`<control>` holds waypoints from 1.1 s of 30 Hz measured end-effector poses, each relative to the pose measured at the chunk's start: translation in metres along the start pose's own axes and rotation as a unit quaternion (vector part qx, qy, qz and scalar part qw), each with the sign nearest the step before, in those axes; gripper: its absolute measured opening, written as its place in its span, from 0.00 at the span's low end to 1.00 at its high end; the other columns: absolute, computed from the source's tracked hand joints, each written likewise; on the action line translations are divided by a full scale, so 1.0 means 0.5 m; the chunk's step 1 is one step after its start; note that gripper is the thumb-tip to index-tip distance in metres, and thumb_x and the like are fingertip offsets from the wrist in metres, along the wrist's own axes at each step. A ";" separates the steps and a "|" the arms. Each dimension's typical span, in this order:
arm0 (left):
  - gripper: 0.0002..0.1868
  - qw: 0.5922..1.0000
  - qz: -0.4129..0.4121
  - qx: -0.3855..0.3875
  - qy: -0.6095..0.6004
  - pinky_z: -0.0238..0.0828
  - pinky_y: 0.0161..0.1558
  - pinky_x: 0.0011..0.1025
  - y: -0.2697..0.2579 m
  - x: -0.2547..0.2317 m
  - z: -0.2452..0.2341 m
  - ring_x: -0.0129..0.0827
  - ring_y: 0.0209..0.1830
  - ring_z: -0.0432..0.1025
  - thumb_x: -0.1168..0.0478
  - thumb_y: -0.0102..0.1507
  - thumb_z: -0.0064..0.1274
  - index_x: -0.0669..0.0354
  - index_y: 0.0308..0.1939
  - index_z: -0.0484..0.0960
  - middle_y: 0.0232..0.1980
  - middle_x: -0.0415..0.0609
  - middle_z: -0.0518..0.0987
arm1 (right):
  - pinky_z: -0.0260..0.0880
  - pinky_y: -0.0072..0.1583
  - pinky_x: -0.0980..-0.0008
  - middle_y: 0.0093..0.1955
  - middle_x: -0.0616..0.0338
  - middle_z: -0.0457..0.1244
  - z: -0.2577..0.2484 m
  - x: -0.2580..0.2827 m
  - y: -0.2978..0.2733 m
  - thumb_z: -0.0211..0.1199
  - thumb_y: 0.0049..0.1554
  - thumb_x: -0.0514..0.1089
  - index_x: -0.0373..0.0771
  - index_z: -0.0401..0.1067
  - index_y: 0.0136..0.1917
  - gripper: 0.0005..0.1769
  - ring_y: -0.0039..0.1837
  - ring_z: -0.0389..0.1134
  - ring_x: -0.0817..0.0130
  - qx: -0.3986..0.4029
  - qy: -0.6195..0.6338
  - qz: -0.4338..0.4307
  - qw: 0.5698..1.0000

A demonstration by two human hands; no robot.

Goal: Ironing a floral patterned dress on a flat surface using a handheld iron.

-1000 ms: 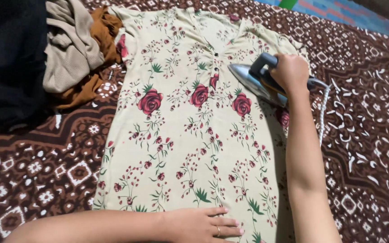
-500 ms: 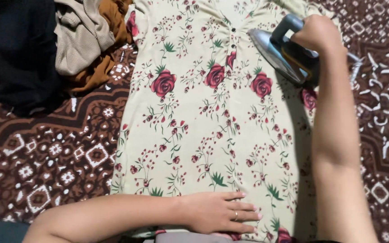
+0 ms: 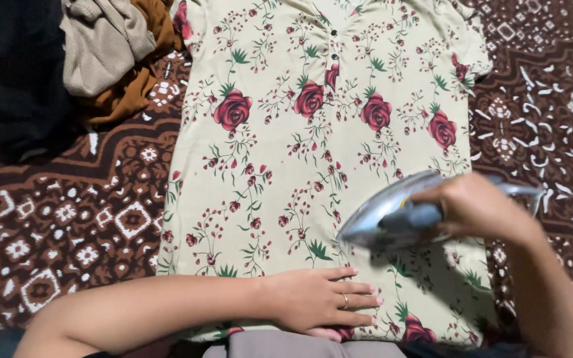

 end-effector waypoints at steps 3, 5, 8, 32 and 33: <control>0.33 1.000 0.000 -0.002 -0.026 0.41 0.83 0.50 0.000 0.000 -0.006 0.46 0.84 0.55 0.41 0.72 0.24 0.49 0.75 0.65 0.82 0.51 0.61 | 0.80 0.36 0.69 0.43 0.58 0.74 0.102 -0.039 -0.040 0.75 0.45 0.41 0.44 0.77 0.50 0.18 0.36 0.76 0.66 -0.259 -0.120 -0.123 0.950; 0.33 1.000 0.002 -0.003 -0.023 0.42 0.83 0.50 0.003 0.001 -0.011 0.46 0.83 0.55 0.41 0.72 0.24 0.49 0.75 0.65 0.82 0.51 0.62 | 0.69 0.30 0.71 0.34 0.61 0.67 0.103 -0.064 -0.022 0.66 0.56 0.47 0.44 0.73 0.43 0.07 0.29 0.67 0.70 -0.309 -0.168 -0.102 0.931; 0.32 1.000 0.000 -0.001 -0.003 0.43 0.83 0.49 0.001 -0.001 -0.008 0.45 0.83 0.56 0.40 0.72 0.24 0.47 0.75 0.65 0.81 0.50 0.62 | 0.51 0.24 0.75 0.24 0.68 0.57 0.094 -0.125 0.036 0.58 0.69 0.52 0.44 0.66 0.35 0.21 0.22 0.54 0.77 -0.381 -0.246 -0.062 0.889; 0.32 0.998 -0.010 0.026 0.058 0.43 0.84 0.44 -0.001 0.002 0.005 0.37 0.86 0.55 0.40 0.72 0.22 0.40 0.78 0.59 0.84 0.44 0.58 | 0.65 0.36 0.54 0.36 0.46 0.65 -0.153 -0.384 0.402 0.59 0.49 0.38 0.32 0.72 0.37 0.06 0.37 0.66 0.48 -0.266 -0.091 0.346 0.895; 0.32 0.998 -0.010 0.018 0.052 0.45 0.84 0.43 -0.001 0.000 0.004 0.38 0.85 0.56 0.40 0.72 0.22 0.41 0.78 0.60 0.84 0.45 0.59 | 0.55 0.33 0.59 0.32 0.46 0.58 -0.160 -0.339 0.370 0.53 0.50 0.32 0.30 0.64 0.35 0.03 0.33 0.58 0.54 -0.193 0.010 0.298 0.935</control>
Point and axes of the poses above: each hand's wrist, its own y-axis towards the middle knuckle, its own z-axis out of the palm, x = y × z, the point moved 2 cm from there along y, towards the middle knuckle
